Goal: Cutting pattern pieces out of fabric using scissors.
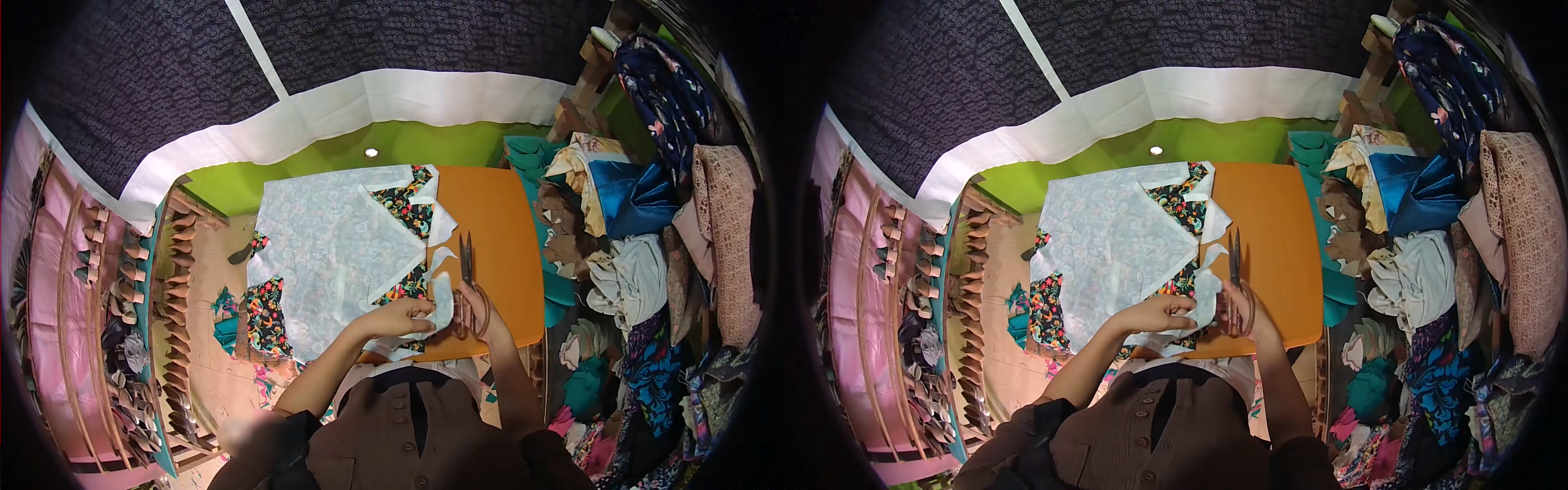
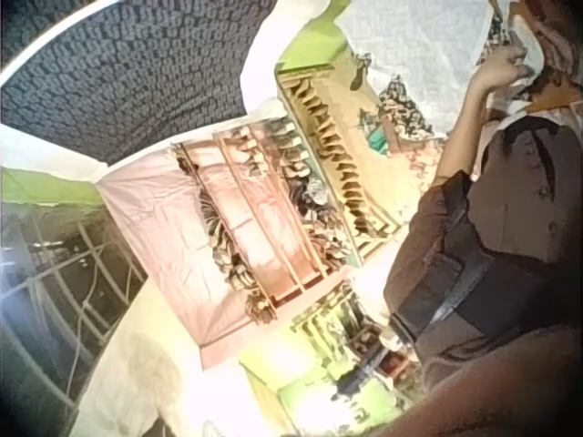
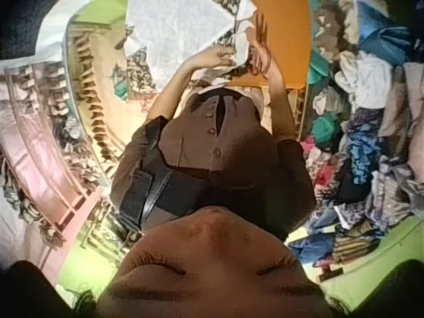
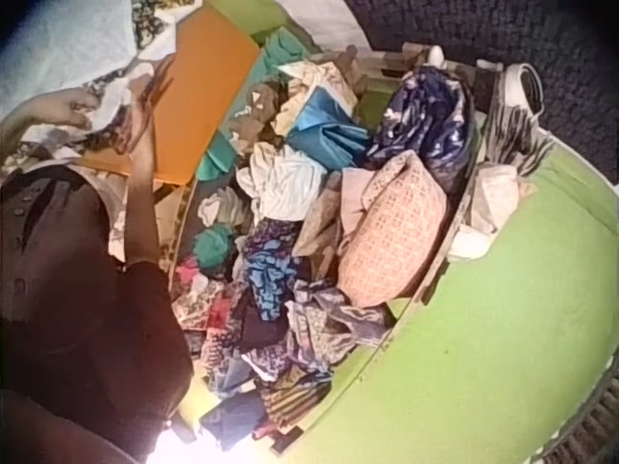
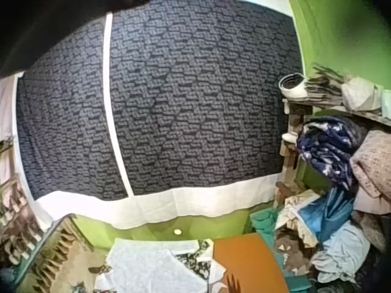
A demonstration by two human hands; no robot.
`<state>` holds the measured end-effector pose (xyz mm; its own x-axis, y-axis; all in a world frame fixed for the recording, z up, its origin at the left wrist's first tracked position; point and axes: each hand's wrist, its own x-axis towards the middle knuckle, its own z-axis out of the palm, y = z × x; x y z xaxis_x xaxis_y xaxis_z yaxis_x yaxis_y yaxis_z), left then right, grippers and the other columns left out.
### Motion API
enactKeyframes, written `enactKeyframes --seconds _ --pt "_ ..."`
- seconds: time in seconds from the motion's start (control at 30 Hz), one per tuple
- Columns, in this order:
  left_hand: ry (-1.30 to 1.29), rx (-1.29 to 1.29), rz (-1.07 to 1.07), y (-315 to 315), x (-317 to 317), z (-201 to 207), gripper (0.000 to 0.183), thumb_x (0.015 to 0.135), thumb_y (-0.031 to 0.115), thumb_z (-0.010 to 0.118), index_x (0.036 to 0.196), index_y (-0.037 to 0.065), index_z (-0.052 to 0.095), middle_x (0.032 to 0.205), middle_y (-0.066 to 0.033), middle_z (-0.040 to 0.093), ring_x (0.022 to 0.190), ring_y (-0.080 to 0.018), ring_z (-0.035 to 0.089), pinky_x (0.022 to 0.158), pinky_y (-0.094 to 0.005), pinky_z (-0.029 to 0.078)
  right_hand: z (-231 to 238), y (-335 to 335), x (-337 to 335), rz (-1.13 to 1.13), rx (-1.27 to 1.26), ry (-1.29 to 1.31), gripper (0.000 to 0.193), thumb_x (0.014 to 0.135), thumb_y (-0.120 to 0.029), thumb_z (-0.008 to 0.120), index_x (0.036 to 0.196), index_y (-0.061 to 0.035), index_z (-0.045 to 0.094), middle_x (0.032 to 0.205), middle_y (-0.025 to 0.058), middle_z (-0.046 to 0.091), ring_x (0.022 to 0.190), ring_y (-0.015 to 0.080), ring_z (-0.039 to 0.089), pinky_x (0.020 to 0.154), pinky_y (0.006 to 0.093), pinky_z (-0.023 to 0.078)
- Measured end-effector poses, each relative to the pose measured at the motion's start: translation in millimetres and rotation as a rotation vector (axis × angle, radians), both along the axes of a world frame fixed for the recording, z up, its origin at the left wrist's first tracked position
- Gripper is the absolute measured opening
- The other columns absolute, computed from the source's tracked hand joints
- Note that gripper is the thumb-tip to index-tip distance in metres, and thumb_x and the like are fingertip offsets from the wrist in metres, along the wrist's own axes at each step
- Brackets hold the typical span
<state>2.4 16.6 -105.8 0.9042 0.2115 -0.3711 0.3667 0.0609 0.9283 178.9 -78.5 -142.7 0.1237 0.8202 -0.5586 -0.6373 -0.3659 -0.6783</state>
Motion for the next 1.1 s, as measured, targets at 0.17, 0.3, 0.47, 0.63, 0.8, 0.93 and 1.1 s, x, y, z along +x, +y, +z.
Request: enactKeyframes --seconds 0.17,0.3,0.47,0.63,0.8,0.93,1.1 --pt "0.097 0.037 -0.224 3.1 2.5 -1.4 0.016 0.080 0.018 0.055 0.085 0.004 0.058 0.057 0.0050 0.043 0.056 -0.0031 0.037 0.053 -0.0214 0.033 -4.2 1.3 -3.1 0.076 0.094 0.056 0.041 0.071 -0.005 0.064 0.104 -0.0050 0.039 0.080 0.0092 0.056 0.078 0.0166 0.055 0.072 0.0271 0.042" --pt "0.100 0.044 -0.179 7.6 -0.9 -6.0 0.016 0.078 0.019 0.058 0.085 0.004 0.058 0.058 0.0052 0.044 0.057 -0.0031 0.038 0.052 -0.0211 0.032 -11.2 3.7 -5.2 0.117 0.296 0.077 0.042 0.069 0.001 0.064 0.103 -0.0053 0.039 0.081 0.0083 0.055 0.078 0.0170 0.055 0.070 0.0272 0.043" --pt "0.166 -0.151 0.161 17.3 -12.9 -5.0 0.023 0.072 0.019 0.065 0.091 0.006 0.059 0.077 0.0006 0.050 0.069 -0.0060 0.045 0.062 -0.0207 0.038 -10.8 14.2 -1.9 -0.112 0.319 0.023 0.041 0.070 0.003 0.062 0.100 -0.0065 0.037 0.080 0.0054 0.050 0.075 0.0162 0.054 0.070 0.0269 0.044" --pt "0.108 -0.564 1.053 8.5 -1.8 -41.3 0.033 0.077 0.034 0.055 0.096 0.007 0.051 0.081 -0.0024 0.052 0.077 -0.0135 0.051 0.075 -0.0284 0.040 -8.5 28.0 -4.8 -0.354 0.157 0.017 0.038 0.071 0.004 0.060 0.097 -0.0110 0.037 0.077 0.0045 0.050 0.072 0.0175 0.055 0.060 0.0314 0.048" --pt "0.184 -1.214 0.814 -15.9 8.6 -57.0 0.039 0.079 0.044 0.051 0.089 0.007 0.052 0.071 -0.0027 0.055 0.061 -0.0162 0.054 0.066 -0.0297 0.046 -6.6 33.8 -13.7 -0.375 0.151 0.018 0.039 0.070 0.004 0.061 0.098 -0.0110 0.037 0.078 0.0052 0.050 0.072 0.0182 0.056 0.061 0.0329 0.048" --pt "-0.024 -1.163 0.736 -20.4 13.4 -61.7 0.034 0.082 0.040 0.049 0.090 0.008 0.053 0.080 -0.0027 0.056 0.071 -0.0134 0.054 0.070 -0.0276 0.045 -7.6 29.4 -30.1 -0.343 0.202 -0.062 0.038 0.071 0.002 0.062 0.100 -0.0072 0.038 0.081 0.0051 0.050 0.072 0.0155 0.054 0.065 0.0280 0.046" --pt "-0.121 -0.923 0.857 -27.2 16.4 -36.6 0.015 0.085 0.024 0.049 0.092 0.010 0.050 0.086 0.0000 0.054 0.076 -0.0094 0.051 0.071 -0.0239 0.042 11.6 20.8 -35.8 -0.226 0.341 -0.298 0.038 0.072 0.000 0.061 0.101 -0.0076 0.038 0.082 0.0041 0.050 0.073 0.0113 0.051 0.065 0.0241 0.043"
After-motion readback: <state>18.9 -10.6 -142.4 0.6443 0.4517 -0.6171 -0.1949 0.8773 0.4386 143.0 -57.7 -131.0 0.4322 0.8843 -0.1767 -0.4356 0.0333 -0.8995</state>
